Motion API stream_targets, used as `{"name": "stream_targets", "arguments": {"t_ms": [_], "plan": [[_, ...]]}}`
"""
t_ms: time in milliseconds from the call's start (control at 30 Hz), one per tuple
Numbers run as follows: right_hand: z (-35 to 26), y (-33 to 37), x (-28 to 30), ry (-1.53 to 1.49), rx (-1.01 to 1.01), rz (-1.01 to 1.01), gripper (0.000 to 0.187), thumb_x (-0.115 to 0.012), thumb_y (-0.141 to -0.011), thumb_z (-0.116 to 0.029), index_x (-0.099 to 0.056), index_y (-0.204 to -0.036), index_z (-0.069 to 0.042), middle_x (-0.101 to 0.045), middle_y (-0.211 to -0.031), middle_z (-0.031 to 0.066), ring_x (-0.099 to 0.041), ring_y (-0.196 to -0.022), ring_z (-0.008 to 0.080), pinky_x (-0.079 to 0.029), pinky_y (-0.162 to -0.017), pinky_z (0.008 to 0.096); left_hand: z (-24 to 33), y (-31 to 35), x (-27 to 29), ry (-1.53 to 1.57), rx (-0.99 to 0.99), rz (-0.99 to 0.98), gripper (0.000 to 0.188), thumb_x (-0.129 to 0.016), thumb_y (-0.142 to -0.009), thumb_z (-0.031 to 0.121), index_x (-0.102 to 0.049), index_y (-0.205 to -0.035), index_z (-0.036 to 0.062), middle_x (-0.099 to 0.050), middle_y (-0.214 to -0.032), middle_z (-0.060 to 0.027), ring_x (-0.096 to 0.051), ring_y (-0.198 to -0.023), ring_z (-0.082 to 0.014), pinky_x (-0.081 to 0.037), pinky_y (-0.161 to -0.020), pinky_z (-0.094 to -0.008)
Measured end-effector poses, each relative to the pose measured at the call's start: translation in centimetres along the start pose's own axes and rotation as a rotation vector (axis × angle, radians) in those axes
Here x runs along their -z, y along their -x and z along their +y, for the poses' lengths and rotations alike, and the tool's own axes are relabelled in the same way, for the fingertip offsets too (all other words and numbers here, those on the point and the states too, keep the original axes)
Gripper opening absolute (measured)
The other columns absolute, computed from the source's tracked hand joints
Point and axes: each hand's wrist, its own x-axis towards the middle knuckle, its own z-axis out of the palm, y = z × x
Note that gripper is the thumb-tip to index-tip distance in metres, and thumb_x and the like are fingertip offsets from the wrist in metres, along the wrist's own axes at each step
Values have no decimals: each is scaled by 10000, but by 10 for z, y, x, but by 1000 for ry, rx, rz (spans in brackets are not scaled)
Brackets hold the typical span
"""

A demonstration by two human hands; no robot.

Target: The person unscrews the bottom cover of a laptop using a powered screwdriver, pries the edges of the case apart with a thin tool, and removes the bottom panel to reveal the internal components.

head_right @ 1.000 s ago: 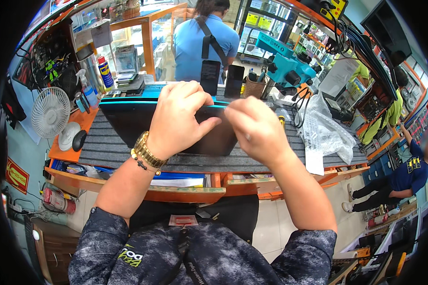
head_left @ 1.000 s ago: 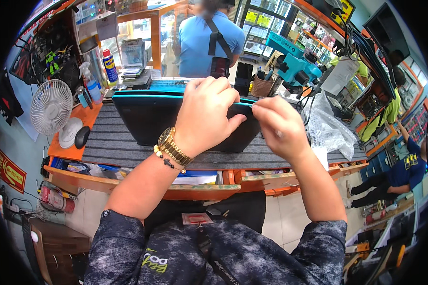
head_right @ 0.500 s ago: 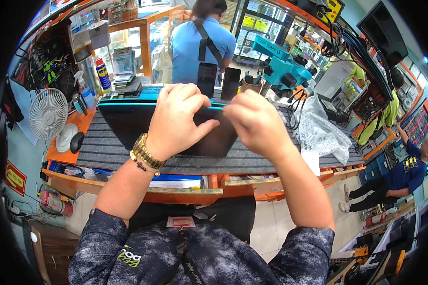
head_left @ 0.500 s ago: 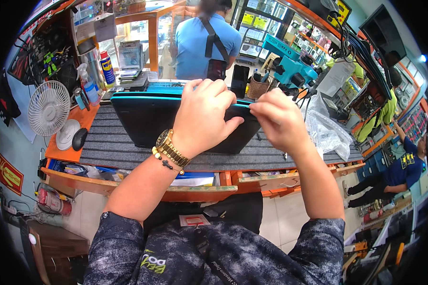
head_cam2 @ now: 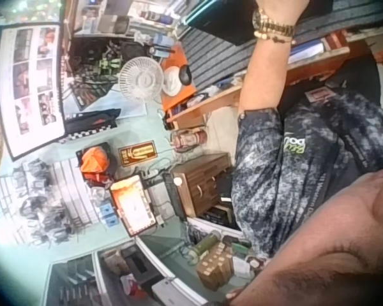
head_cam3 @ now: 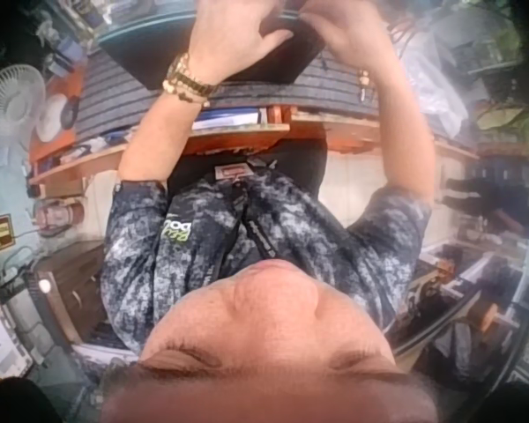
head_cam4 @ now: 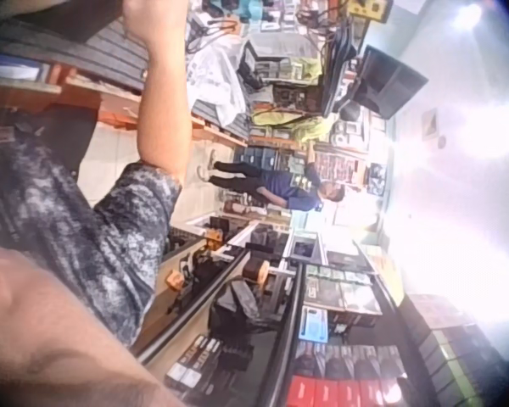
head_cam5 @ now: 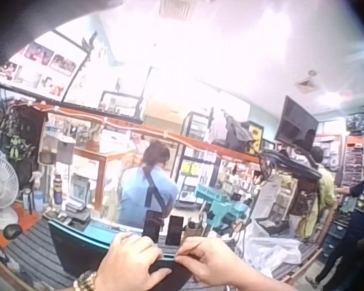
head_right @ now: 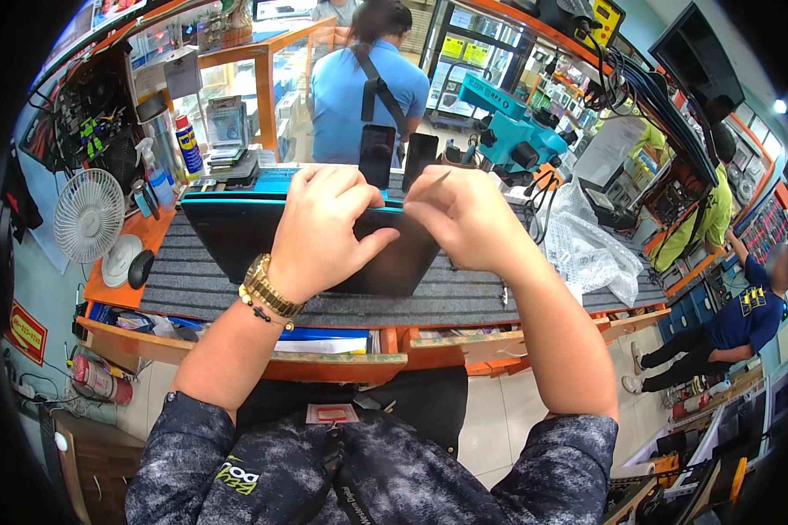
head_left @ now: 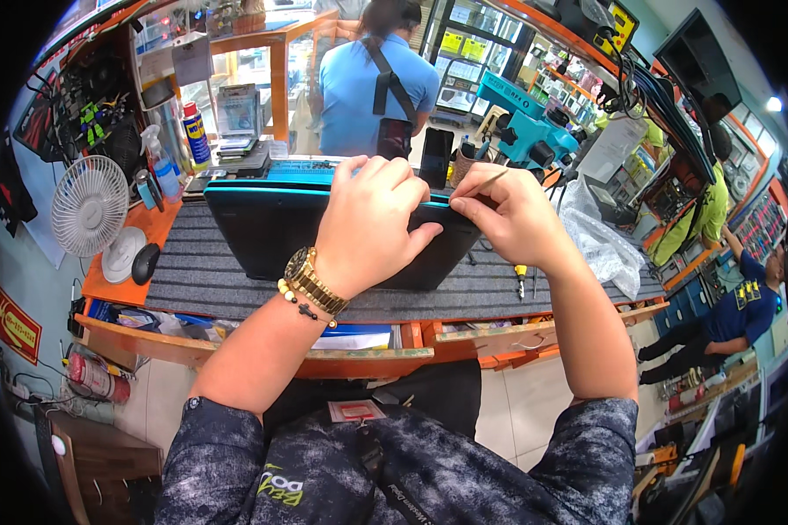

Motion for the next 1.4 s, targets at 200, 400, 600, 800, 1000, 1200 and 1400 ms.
{"name": "stream_targets", "arguments": {"t_ms": [200, 400, 600, 800, 1000, 1200, 1400], "plan": [[6, -13, 7, -69, -219, -62, 183, -811, -995, -133, -784, -1021, 47, -774, -886, 111, -708, -812, 176, -570, -769, 354, -3, 2, -1, 28, -40, 55, 374, -999, -774, 241, -774, -1045, 113, -690, -1067, -40, -691, -1149, -298, -479, -1084, -493], [8, -25, 11, -40, -267, -148, 164, -825, -1019, -100, -756, -1006, 49, -755, -922, 49, -641, -853, 110, -544, -782, 327, 2, 7, -1, 3, 11, 48, 397, -995, -787, 257, -770, -1084, 119, -686, -1089, -37, -688, -1141, -290, -439, -1153, -538], [-7, -34, 11, 71, -287, -160, 202, -828, -1000, -155, -769, -990, 39, -710, -784, 45, -610, -734, 124, -512, -679, 346, 4, 7, -2, -35, 22, 42, 428, -993, -796, 284, -760, -1111, 111, -673, -1109, -43, -681, -1159, -284, -425, -1169, -554], [-9, -36, 5, 200, -332, -145, 224, -817, -947, -178, -780, -958, 43, -683, -719, 98, -627, -673, 189, -520, -650, 392, 4, 7, -3, -32, 30, 32, 450, -996, -794, 296, -749, -1123, 112, -669, -1116, -49, -675, -1171, -291, -423, -1171, -552], [-15, -41, 2, 265, -348, -135, 234, -763, -910, -170, -769, -899, 63, -708, -739, 194, -694, -684, 295, -561, -685, 445, -4, 15, 9, -60, 47, 15, 439, -996, -790, 269, -731, -1120, 152, -673, -1108, -36, -675, -1183, -289, -384, -1212, -631], [-6, -41, -3, 298, -275, -121, 239, -722, -900, -170, -770, -896, 65, -716, -771, 234, -715, -707, 358, -571, -707, 472, -10, 31, 16, -84, 77, 112, 447, -999, -786, 301, -722, -1095, 136, -676, -1115, -36, -674, -1172, -289, -360, -1232, -645], [-23, -40, -5, 316, -294, -90, 236, -684, -891, -149, -788, -867, 62, -738, -816, 301, -754, -811, 488, -607, -789, 522, -13, 21, 29, -81, 143, 137, 514, -1007, -783, 429, -686, -1002, 93, -603, -1078, -110, -632, -1076, -364, -490, -994, -511]]}}
